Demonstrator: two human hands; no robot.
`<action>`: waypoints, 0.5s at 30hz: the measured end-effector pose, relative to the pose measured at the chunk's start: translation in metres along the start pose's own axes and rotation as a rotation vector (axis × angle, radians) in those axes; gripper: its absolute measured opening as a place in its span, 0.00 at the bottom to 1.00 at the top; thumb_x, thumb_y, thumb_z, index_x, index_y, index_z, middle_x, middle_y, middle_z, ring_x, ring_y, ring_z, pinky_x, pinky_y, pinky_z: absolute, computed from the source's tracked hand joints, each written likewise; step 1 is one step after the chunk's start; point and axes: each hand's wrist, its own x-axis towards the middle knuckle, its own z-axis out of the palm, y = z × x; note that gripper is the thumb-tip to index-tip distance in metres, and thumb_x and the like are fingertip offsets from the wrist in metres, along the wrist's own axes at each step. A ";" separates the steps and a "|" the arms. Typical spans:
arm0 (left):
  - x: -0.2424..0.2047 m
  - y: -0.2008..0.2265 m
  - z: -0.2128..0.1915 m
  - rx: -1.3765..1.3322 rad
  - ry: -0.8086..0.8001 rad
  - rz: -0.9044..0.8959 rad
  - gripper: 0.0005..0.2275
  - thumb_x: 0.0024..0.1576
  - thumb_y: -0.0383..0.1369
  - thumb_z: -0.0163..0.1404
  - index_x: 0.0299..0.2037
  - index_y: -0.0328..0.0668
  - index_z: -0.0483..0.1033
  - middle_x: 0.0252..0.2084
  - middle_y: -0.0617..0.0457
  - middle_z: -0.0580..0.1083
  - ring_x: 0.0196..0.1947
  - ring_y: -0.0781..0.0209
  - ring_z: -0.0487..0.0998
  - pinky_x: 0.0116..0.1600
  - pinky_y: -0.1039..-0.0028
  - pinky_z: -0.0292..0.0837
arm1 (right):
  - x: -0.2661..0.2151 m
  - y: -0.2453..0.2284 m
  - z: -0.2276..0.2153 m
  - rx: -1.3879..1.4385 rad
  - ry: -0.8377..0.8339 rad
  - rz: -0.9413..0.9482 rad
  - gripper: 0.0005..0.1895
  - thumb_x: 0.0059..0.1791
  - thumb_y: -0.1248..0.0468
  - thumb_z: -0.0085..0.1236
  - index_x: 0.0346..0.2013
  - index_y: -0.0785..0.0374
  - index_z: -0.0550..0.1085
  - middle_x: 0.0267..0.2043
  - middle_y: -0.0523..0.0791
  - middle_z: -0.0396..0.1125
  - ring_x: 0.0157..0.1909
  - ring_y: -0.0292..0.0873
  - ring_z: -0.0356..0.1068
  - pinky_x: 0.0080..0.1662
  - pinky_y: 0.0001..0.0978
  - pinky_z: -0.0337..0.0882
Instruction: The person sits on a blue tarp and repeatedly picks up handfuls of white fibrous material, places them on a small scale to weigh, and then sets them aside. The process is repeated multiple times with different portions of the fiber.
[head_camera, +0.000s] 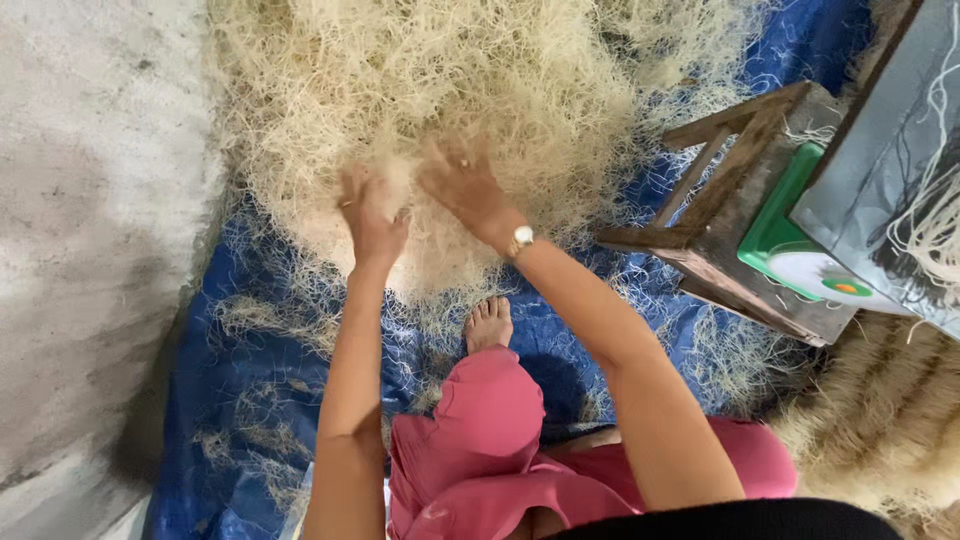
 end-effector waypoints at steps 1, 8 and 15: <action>0.002 0.001 0.001 -0.091 -0.029 0.069 0.29 0.51 0.30 0.62 0.63 0.30 0.68 0.72 0.30 0.50 0.74 0.37 0.45 0.73 0.48 0.36 | 0.004 0.008 -0.014 0.093 -0.237 0.034 0.44 0.39 0.62 0.66 0.65 0.41 0.55 0.69 0.53 0.42 0.65 0.57 0.52 0.58 0.70 0.52; 0.007 0.013 -0.048 -0.311 -0.083 -0.100 0.31 0.55 0.25 0.57 0.67 0.33 0.55 0.73 0.45 0.50 0.73 0.45 0.51 0.74 0.55 0.49 | -0.008 0.074 -0.024 0.821 0.183 0.228 0.32 0.36 0.78 0.72 0.52 0.55 0.75 0.68 0.55 0.58 0.42 0.46 0.75 0.28 0.15 0.73; -0.010 0.056 -0.126 -0.480 -0.118 0.265 0.48 0.53 0.24 0.60 0.75 0.53 0.32 0.78 0.51 0.29 0.79 0.50 0.32 0.77 0.50 0.35 | -0.026 0.106 -0.073 1.075 0.298 -0.103 0.43 0.44 0.82 0.59 0.69 0.51 0.59 0.72 0.43 0.55 0.76 0.49 0.51 0.77 0.53 0.43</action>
